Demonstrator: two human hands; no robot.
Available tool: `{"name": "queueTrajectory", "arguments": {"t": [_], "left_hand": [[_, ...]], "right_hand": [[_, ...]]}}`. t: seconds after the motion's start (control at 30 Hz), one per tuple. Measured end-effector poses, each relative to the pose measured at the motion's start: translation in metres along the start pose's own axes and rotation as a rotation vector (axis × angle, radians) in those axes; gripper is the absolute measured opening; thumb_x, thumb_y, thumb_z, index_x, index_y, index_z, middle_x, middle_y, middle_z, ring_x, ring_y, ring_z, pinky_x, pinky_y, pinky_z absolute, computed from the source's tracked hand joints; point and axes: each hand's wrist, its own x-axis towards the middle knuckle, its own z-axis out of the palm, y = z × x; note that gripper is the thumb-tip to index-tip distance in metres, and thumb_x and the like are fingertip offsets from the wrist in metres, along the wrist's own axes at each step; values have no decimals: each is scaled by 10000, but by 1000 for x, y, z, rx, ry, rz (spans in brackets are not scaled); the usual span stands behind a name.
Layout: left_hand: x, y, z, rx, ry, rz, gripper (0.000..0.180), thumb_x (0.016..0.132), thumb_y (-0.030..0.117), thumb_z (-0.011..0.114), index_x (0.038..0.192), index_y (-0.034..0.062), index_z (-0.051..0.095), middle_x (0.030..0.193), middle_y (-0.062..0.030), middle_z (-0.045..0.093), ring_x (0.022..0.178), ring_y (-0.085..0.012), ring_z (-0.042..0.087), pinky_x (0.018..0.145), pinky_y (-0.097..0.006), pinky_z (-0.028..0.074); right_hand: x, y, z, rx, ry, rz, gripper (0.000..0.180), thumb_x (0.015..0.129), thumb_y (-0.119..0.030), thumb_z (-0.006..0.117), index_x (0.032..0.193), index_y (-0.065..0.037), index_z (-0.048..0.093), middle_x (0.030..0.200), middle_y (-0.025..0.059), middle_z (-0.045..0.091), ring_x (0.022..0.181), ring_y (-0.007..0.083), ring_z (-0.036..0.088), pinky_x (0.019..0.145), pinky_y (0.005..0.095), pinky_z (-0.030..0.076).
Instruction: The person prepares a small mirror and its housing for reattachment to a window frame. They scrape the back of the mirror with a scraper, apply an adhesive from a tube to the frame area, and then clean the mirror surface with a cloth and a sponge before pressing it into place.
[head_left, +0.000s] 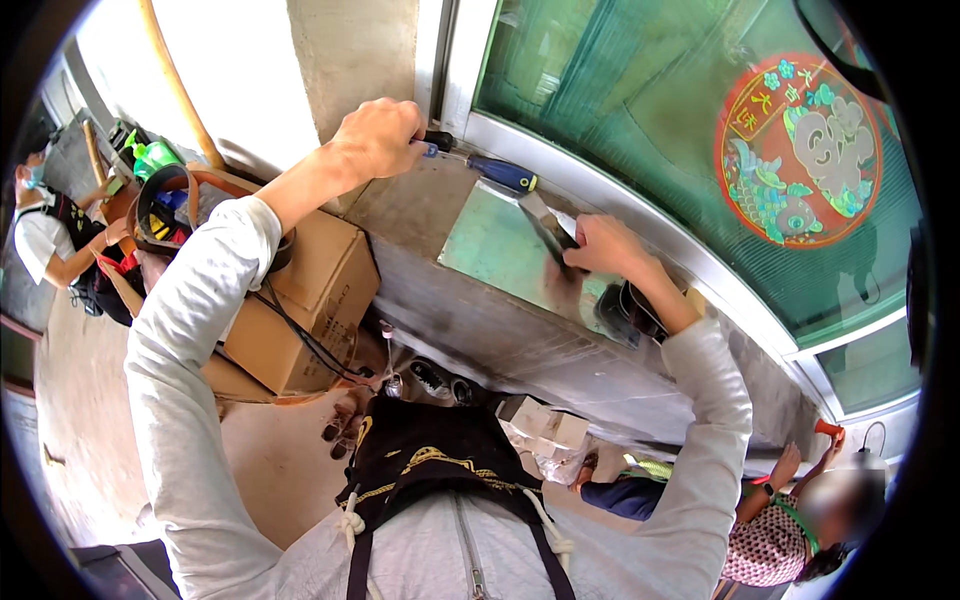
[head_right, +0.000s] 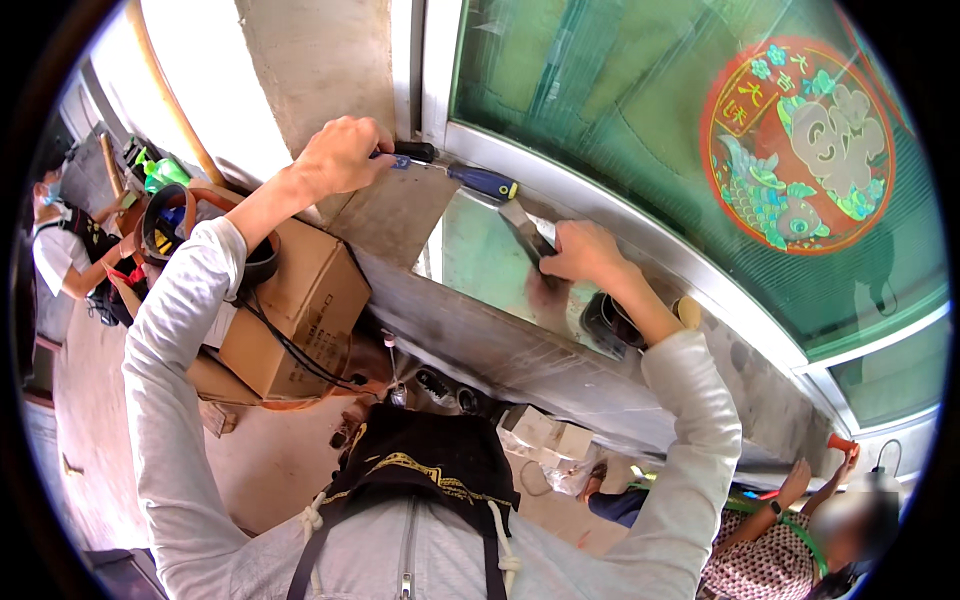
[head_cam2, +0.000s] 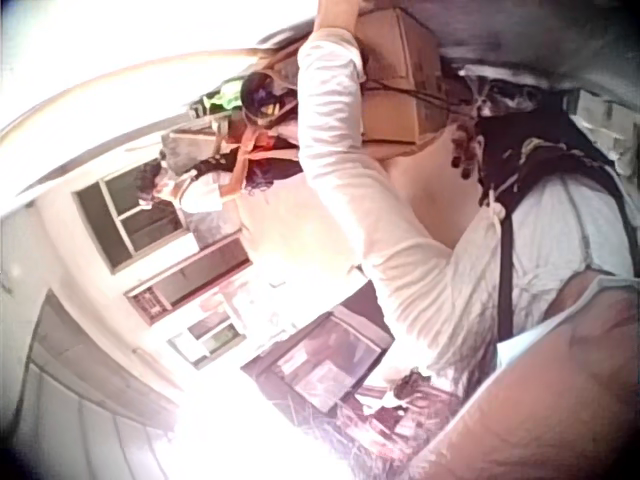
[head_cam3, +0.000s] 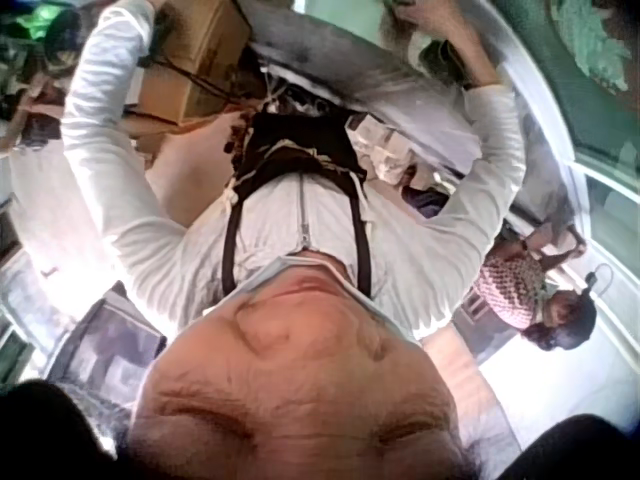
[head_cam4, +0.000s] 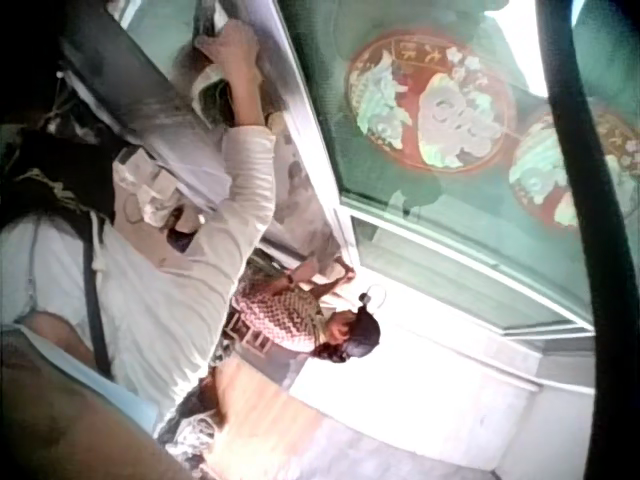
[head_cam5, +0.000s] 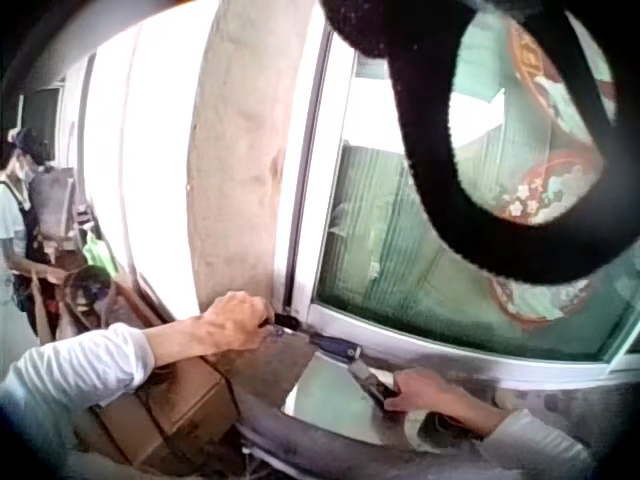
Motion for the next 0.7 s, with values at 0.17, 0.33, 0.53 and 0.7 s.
{"name": "queueTrajectory", "arguments": {"t": [0.17, 0.33, 0.53, 0.7], "left_hand": [[-7, -10, 7, -34, -11, -43, 179, 834, 231, 688, 934, 93, 741, 876, -161, 704, 883, -341, 667, 830, -415, 528], [-33, -4, 3, -53, 23, -37, 205, 829, 230, 700, 966, 81, 735, 842, -158, 708, 822, -346, 677, 791, -405, 540], [-88, 13, -35, -82, 140, 43, 241, 840, 169, 691, 1045, 43, 706, 852, -178, 704, 811, -342, 682, 752, -389, 540], [-149, 51, -65, -270, 170, 5, 289, 844, 97, 686, 1116, 3, 653, 916, -189, 693, 827, -331, 680, 749, -373, 531]], "right_hand": [[-46, -21, -14, 756, -184, 126, 201, 825, -138, 636, 972, -50, 532, 699, 116, 639, 461, 162, 571, 393, 260, 420], [-82, -43, 26, 1573, -355, 191, 428, 953, -182, 545, 1336, -10, 466, 901, 124, 684, 585, 147, 629, 485, 223, 476], [-100, -114, 92, 2127, -295, 84, 348, 1010, -167, 473, 1321, -10, 474, 1142, 140, 630, 723, 156, 652, 579, 220, 481], [-98, -156, 121, 2185, -216, 57, 242, 1025, -191, 456, 1184, -17, 510, 852, 42, 549, 544, 80, 443, 487, 209, 311]]}}
